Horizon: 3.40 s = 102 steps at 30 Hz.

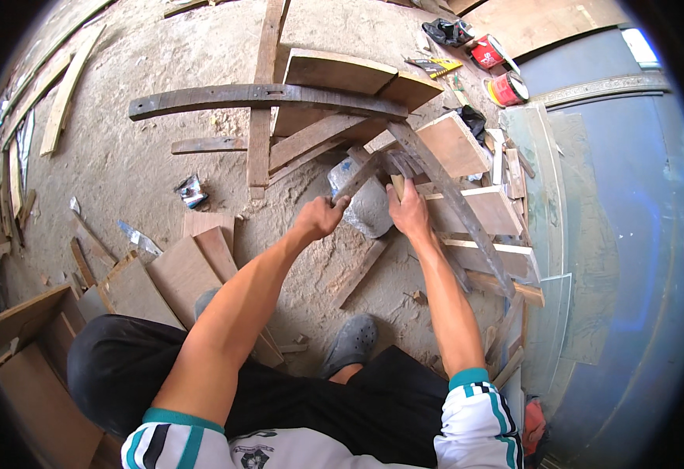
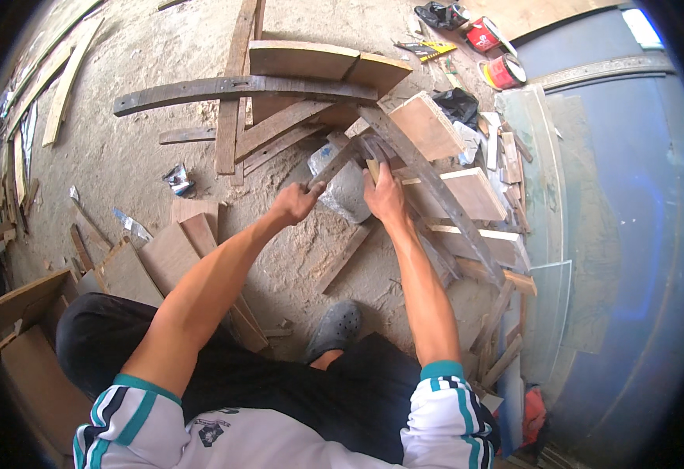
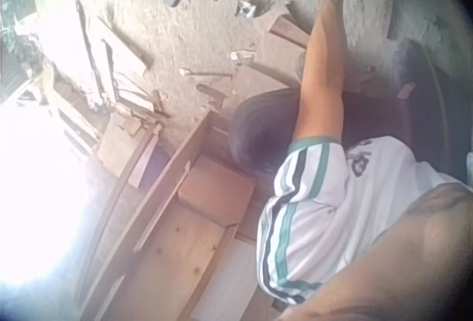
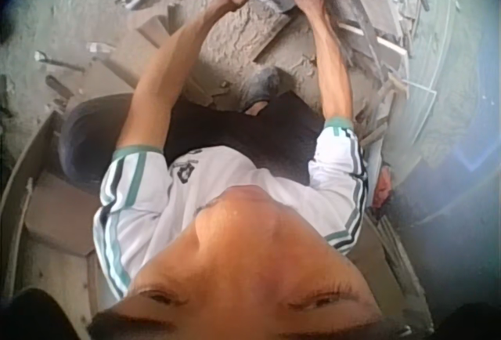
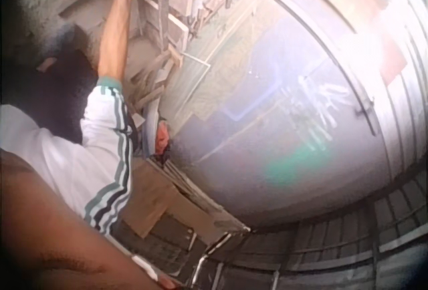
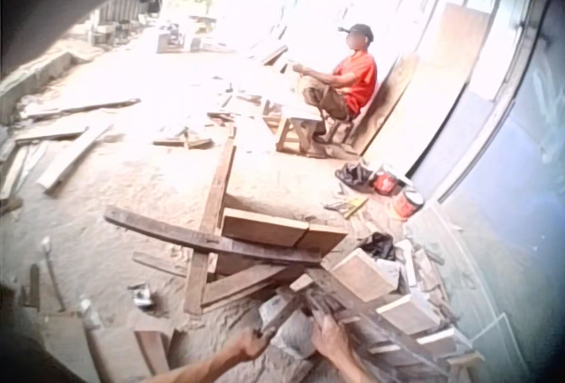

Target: The person sits on the floor and uses a hammer to repeatedly strike a small piece of wood placed on a larger wooden structure. The person adjusts the wood's position and continues hammering throughout the clip.

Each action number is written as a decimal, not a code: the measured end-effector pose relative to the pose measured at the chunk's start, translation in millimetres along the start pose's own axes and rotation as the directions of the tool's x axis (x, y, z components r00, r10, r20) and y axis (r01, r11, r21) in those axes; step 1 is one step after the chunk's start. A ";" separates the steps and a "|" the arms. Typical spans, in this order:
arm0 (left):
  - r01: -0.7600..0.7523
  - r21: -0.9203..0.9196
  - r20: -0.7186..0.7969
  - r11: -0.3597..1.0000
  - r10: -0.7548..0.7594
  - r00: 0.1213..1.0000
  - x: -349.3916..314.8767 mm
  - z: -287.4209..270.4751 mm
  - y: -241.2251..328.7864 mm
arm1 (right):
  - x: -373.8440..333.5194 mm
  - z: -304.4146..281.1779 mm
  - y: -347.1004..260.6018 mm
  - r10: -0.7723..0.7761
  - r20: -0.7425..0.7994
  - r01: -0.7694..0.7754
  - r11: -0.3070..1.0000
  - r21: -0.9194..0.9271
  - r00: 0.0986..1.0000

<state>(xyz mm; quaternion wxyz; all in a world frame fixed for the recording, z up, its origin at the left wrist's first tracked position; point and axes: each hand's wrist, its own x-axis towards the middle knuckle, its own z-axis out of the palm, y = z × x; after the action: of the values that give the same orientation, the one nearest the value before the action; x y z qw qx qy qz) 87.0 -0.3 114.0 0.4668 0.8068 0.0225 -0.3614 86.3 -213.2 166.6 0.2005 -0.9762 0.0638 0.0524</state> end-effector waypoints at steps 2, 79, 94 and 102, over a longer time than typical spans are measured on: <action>0.009 -0.009 0.026 1.000 -0.009 1.000 1.6 -0.3 -0.2 | -0.2 1.5 3.3 -0.026 -0.020 0.026 1.000 -0.013 0.999; -0.003 -0.029 -0.039 1.000 0.002 0.999 11.9 19.0 -17.0 | -21.7 10.9 -6.4 0.147 -0.408 -0.049 0.969 0.241 0.901; -0.012 -0.074 -0.042 0.997 0.009 0.999 11.7 20.9 -21.5 | 30.0 16.7 26.2 0.090 -0.121 -0.107 0.984 -0.145 0.989; -0.001 -0.076 -0.075 0.997 -0.005 0.997 9.2 24.6 -16.6 | 10.9 11.2 22.3 -0.684 -0.252 0.349 0.611 -0.710 0.685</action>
<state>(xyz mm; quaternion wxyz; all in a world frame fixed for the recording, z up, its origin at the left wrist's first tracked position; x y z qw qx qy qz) 73.6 -12.7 88.8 0.4955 0.8015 0.0546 -0.3304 93.0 -230.2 146.4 -0.1435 -0.9363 -0.2035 -0.2479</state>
